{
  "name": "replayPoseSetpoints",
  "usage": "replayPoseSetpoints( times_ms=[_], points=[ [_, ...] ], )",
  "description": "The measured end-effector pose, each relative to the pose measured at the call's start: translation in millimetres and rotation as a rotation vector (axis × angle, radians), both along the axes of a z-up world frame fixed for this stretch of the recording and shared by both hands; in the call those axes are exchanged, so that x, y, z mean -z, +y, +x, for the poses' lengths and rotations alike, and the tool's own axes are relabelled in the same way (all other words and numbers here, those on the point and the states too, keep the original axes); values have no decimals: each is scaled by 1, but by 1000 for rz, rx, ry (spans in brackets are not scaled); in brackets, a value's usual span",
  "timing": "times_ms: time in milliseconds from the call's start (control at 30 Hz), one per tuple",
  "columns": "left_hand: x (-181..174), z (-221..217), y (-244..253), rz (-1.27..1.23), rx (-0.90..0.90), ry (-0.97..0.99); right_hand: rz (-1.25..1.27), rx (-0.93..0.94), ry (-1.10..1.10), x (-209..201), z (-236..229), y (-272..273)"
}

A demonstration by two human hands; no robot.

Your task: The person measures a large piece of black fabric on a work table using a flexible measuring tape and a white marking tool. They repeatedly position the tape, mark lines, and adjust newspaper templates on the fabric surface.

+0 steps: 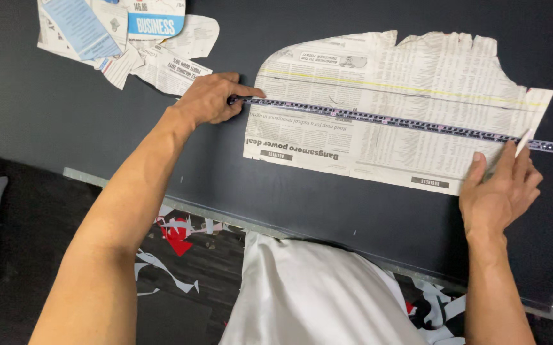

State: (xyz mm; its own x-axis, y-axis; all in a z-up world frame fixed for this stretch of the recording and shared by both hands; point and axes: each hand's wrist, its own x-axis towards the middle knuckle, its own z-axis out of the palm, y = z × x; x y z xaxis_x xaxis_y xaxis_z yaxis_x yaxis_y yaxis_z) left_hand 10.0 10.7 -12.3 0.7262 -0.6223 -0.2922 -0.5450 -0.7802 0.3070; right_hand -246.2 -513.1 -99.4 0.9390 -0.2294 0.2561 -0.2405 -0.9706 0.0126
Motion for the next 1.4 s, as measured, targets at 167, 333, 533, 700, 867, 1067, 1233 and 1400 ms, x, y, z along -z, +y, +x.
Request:
replayPoseSetpoints(
  times_ms=[167,333,533,700,867,1067,1233,1400],
  points=[
    [5,-2,4,-56,22,-8,13,-15,7,4,-5,-4],
    [3,5,7,-110,32,-7,4,-4,-18,0,0,1],
    [0,3,8,-191,-57,36,101,19,8,-12,1,5],
    [0,7,5,-139,-250,171,57,2,11,-8,3,1],
    [6,17,2,-79,-210,177,72,12,-7,1,-1,-1],
    [2,26,-3,7,-250,217,112,28,-32,-15,9,10],
    [0,24,-18,77,-318,243,259,96,-21,-35,13,21],
    [-14,4,-7,-7,-393,518,396,60,-22,-59,26,12]
  ],
)
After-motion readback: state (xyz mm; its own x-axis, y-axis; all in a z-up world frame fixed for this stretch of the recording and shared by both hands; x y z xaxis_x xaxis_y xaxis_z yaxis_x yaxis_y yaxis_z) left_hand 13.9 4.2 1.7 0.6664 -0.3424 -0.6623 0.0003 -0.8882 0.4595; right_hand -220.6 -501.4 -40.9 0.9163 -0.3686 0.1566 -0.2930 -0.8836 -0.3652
